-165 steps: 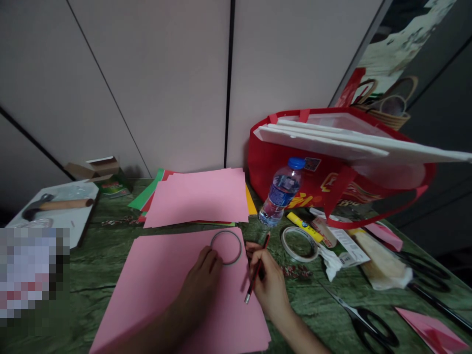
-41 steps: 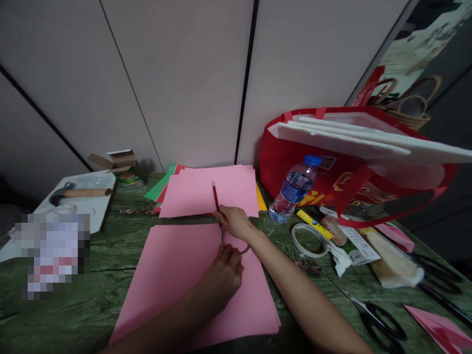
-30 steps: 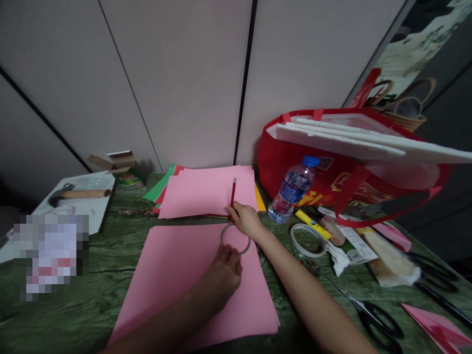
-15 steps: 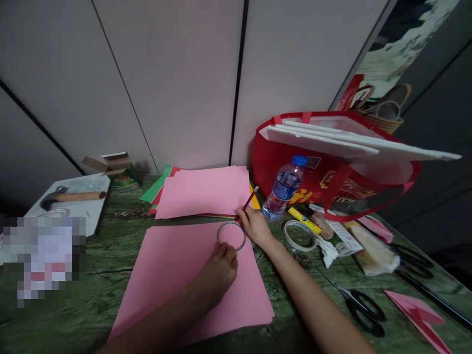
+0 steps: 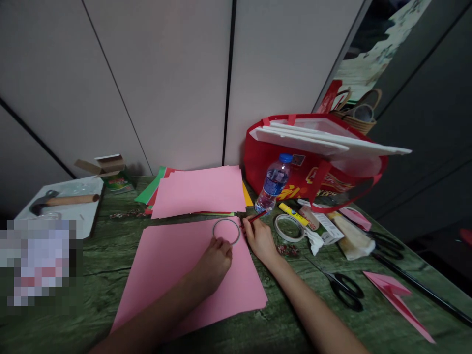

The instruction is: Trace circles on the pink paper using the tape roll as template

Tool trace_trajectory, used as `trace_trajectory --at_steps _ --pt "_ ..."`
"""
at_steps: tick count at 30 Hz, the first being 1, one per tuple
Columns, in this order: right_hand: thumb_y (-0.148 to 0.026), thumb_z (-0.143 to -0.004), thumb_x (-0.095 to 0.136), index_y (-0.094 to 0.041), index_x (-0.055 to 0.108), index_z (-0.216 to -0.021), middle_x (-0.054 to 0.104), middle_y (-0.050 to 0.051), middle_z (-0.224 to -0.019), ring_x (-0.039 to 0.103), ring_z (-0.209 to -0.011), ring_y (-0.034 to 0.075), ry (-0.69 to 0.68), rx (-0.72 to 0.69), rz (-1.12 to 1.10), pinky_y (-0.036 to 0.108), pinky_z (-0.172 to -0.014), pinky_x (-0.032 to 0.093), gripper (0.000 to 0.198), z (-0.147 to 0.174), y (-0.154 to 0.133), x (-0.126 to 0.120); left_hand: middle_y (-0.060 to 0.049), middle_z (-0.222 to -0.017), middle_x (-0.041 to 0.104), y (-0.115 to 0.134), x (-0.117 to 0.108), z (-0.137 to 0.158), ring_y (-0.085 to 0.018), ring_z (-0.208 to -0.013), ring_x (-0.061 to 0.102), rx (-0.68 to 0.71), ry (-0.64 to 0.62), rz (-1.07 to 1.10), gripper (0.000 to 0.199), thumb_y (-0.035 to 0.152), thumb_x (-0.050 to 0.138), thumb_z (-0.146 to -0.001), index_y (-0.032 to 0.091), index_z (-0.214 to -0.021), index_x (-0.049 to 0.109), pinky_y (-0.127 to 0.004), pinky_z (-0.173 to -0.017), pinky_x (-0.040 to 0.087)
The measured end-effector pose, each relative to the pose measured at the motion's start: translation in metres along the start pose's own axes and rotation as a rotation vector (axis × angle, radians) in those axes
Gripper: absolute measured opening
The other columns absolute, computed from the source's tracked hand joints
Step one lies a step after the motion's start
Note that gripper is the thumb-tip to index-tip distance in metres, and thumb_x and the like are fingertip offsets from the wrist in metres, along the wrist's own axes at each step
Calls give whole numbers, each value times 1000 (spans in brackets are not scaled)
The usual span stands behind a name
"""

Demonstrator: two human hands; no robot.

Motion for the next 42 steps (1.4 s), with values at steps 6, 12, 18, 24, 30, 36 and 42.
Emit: trace_trajectory --at_steps 6,12,18,24,30,36,42 --pt "-50 -92 31 -18 54 -77 67 11 -71 65 -64 24 69 43 97 33 -61 47 43 24 -5 -8 -17 -92 60 -2 -1 0 -29 -90 56 13 51 41 21 9 55 -74 4 -92 65 -44 -82 41" --pt "-45 -93 31 -19 53 -78 65 9 -72 63 -63 22 98 20 113 32 -59 46 37 45 -15 -12 -12 -88 62 -9 -5 1 -23 -86 56 23 93 95 14 7 52 -78 8 -86 63 -37 -79 43" --pt "-38 -94 34 -20 56 -102 64 10 -94 62 -88 23 136 -70 -78 37 -79 49 29 47 -31 -21 -12 -88 62 -12 -8 2 -23 -86 56 7 104 107 17 6 47 -81 8 -87 62 -36 -78 43" --pt "-31 -94 37 -21 56 -104 61 9 -92 61 -89 21 -21 -177 -137 36 -81 49 23 43 -40 -5 -11 -87 63 -13 -14 4 -21 -86 56 41 104 113 19 4 45 -82 8 -88 62 -35 -84 41" --pt "-26 -93 39 -20 56 -100 60 9 -93 61 -88 21 -64 -194 -92 36 -81 50 19 42 -36 0 -9 -107 59 -42 -27 0 -18 -99 54 44 148 168 35 0 43 -81 13 -112 53 -29 -87 41" --pt "-23 -92 39 -20 56 -99 59 10 -93 61 -87 22 -85 -204 -88 38 -81 50 18 45 -38 3 -5 -94 63 -55 -33 -13 -18 -87 58 41 99 158 39 -2 42 -80 16 -112 54 -25 -75 43" --pt "-25 -93 38 -21 55 -101 58 10 -95 61 -89 22 -93 -194 -114 37 -82 50 20 46 -35 4 -9 -91 64 -55 -37 -33 -19 -82 58 16 56 83 34 1 45 -81 14 -111 56 -27 -72 42"
Point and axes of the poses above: each hand's wrist, its own z-axis away from the middle knuckle, its own x-axis out of the palm, y = z × x, the point moved 9 cm from there along -z, towards the middle knuckle
